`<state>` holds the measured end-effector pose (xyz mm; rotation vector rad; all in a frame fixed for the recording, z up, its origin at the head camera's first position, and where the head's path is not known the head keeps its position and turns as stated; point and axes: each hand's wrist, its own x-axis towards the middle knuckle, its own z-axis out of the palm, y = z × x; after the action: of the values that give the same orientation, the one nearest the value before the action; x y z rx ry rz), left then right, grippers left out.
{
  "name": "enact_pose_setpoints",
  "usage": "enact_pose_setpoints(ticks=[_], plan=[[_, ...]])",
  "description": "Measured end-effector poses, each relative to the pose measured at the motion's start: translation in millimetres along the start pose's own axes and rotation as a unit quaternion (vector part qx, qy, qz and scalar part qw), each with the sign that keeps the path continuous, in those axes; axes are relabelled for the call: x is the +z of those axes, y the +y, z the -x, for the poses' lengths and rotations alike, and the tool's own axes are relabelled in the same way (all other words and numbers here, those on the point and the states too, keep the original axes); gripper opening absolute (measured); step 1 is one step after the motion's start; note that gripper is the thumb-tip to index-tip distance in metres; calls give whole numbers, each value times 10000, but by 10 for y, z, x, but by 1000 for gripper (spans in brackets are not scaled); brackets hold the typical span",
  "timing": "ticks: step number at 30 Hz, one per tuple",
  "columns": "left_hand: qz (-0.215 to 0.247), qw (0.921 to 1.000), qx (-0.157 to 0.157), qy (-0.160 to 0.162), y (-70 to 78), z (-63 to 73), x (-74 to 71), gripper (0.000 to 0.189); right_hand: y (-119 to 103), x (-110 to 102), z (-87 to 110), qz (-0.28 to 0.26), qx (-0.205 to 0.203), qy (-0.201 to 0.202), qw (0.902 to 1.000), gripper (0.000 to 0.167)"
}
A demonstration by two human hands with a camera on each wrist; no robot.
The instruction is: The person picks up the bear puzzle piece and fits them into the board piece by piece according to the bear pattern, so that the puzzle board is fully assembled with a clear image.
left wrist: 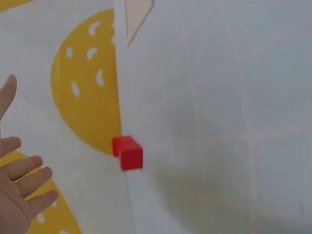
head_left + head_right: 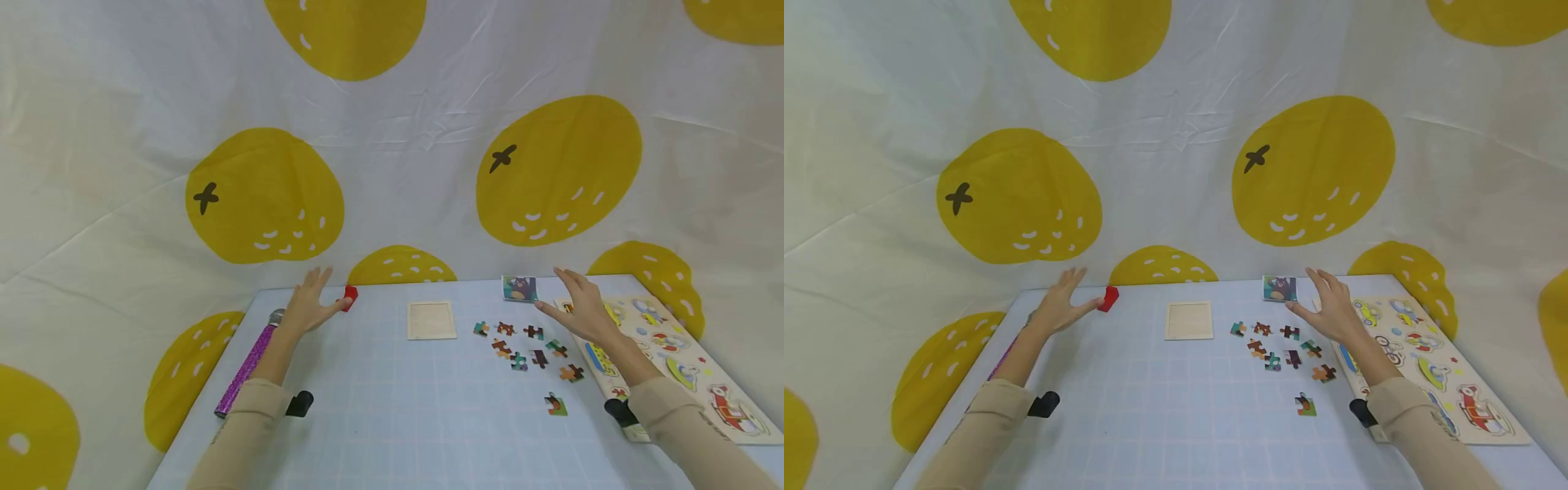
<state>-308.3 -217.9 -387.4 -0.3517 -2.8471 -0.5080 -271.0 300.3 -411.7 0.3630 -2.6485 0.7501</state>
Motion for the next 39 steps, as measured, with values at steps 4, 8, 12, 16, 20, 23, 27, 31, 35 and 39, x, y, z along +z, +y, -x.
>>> enact_pose_setpoints(ticks=[4,8,12,16,20,23,27,31,35,39], plan=[[750,9970,169,94,232,-33,308,70,-17,251,-68,-227,-91,-77,9997,76],[1299,9913,214,-66,447,-64,663,58,-33,550,-115,-457,-135,-426,9980,74],[1439,9891,61,-302,606,-110,943,59,-73,795,-172,-739,-233,-722,9944,74],[1560,9867,-34,-447,718,-155,1147,61,-120,961,-236,-937,-268,-995,9902,71],[1624,9848,-149,-596,784,-196,1334,64,-149,1079,-296,-1008,-51,-1405,9849,66],[1672,9833,-204,-686,818,-223,1435,70,-167,1124,-331,-904,167,-1694,9813,64],[1802,9799,-272,-805,850,-233,1511,77,-206,1145,-364,-821,397,-2054,9744,64],[1754,9788,-463,-950,861,-220,1553,80,-242,1176,-398,-685,610,-2276,9694,66],[1771,9774,-555,-1015,859,-207,1582,81,-276,1207,-434,-469,804,-2362,9672,66],[1772,9792,-336,-930,846,-207,1617,81,-317,1203,-460,-342,934,-2458,9642,54]])
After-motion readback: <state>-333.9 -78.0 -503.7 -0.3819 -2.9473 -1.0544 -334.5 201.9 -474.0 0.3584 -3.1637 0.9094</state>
